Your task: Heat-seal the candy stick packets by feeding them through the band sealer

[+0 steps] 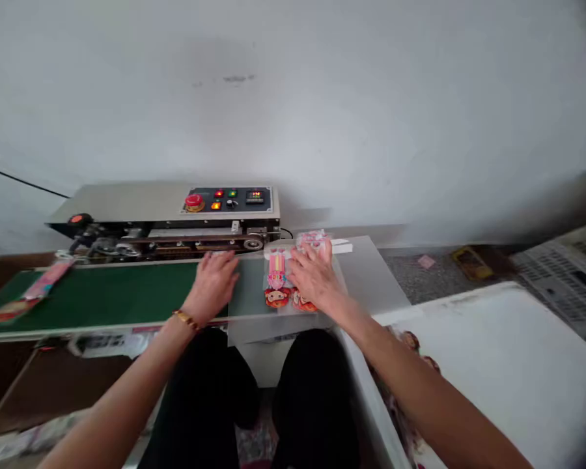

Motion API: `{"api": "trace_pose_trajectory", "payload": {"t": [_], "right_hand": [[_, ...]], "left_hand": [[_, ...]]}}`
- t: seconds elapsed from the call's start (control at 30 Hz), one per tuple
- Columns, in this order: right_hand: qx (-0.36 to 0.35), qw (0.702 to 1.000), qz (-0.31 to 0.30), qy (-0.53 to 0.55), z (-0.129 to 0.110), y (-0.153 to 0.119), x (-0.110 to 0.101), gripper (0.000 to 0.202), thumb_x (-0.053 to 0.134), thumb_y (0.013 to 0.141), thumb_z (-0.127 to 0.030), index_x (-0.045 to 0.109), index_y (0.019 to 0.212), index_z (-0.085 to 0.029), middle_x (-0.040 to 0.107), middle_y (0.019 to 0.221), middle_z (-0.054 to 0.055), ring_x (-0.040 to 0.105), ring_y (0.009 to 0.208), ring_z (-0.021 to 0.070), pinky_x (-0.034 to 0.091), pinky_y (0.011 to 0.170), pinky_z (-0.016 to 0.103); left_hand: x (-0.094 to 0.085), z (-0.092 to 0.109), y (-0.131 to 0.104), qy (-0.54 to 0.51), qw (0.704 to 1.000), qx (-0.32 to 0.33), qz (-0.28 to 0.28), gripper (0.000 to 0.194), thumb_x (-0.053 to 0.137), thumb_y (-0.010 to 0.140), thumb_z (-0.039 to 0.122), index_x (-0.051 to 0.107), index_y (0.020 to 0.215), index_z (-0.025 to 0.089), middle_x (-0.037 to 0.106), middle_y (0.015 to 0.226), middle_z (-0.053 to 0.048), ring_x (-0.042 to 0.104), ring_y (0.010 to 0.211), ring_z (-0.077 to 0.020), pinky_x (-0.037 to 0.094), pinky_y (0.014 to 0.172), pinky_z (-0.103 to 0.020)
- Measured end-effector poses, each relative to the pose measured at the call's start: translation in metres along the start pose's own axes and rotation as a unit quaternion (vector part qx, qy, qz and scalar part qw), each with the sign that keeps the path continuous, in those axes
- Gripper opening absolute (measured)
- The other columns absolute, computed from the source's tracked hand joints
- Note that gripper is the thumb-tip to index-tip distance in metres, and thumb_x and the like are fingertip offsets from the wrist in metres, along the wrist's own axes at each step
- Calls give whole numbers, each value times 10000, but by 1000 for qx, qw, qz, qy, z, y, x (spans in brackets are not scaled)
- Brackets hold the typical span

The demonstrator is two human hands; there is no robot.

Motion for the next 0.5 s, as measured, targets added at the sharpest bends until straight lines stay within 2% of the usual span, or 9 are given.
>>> {"api": "trace_pose_trajectory", "payload": {"t": [0.1, 0.13, 0.2, 0.27, 0.33, 0.5], "right_hand": [[6, 1000, 14, 5, 0, 3, -1, 236, 503, 1037, -234, 697, 1170, -211, 655, 1372, 100, 452, 1389, 349, 60, 1184, 781], [9, 1000, 20, 5, 1, 3, -3, 252, 489, 1041, -222, 690, 1192, -216, 652, 1380, 97, 453, 1391, 344, 61, 1185, 780], [14, 999, 40, 4, 5, 0, -7, 299, 453, 1048, -192, 658, 1264, -213, 640, 1402, 98, 450, 1401, 333, 63, 1188, 777], [19, 998, 55, 1, 10, -4, -12, 332, 419, 1054, -176, 632, 1308, -196, 638, 1402, 110, 441, 1413, 328, 51, 1187, 782], [14, 998, 53, -3, 12, -8, -15, 341, 402, 1053, -167, 637, 1299, -180, 654, 1371, 122, 430, 1423, 335, 26, 1181, 792], [-19, 1000, 19, -14, 0, -2, -12, 333, 439, 1009, -115, 686, 1219, -192, 682, 1309, 114, 420, 1432, 354, -7, 1188, 789]], "left_hand": [[25, 61, 21, -54, 996, 47, -51, 342, 436, 1012, 196, 617, 1297, 143, 641, 1394, -160, 597, 1309, -282, 432, 1174, -536], [31, 73, 26, -64, 995, 51, -60, 354, 431, 1016, 196, 602, 1322, 146, 626, 1417, -155, 577, 1335, -275, 421, 1188, -527], [38, 82, 31, -66, 995, 34, -65, 377, 426, 1024, 211, 571, 1362, 128, 596, 1452, -168, 537, 1380, -287, 387, 1212, -547], [41, 77, 31, -70, 995, 23, -63, 386, 411, 1033, 225, 559, 1372, 114, 587, 1458, -178, 523, 1394, -286, 368, 1227, -546], [39, 64, 26, -82, 994, 20, -64, 385, 398, 1041, 244, 563, 1365, 118, 576, 1471, -179, 514, 1405, -277, 363, 1234, -534], [26, 10, 1, -110, 991, 0, -74, 411, 384, 1054, 351, 593, 1344, 147, 583, 1472, -167, 519, 1402, -273, 382, 1215, -535]]}}
Point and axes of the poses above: each hand's wrist, its own y-axis towards the middle knuckle, its own x-axis out of the palm, z = x × y, the point moved 7 cm from there along y, towards the middle knuckle
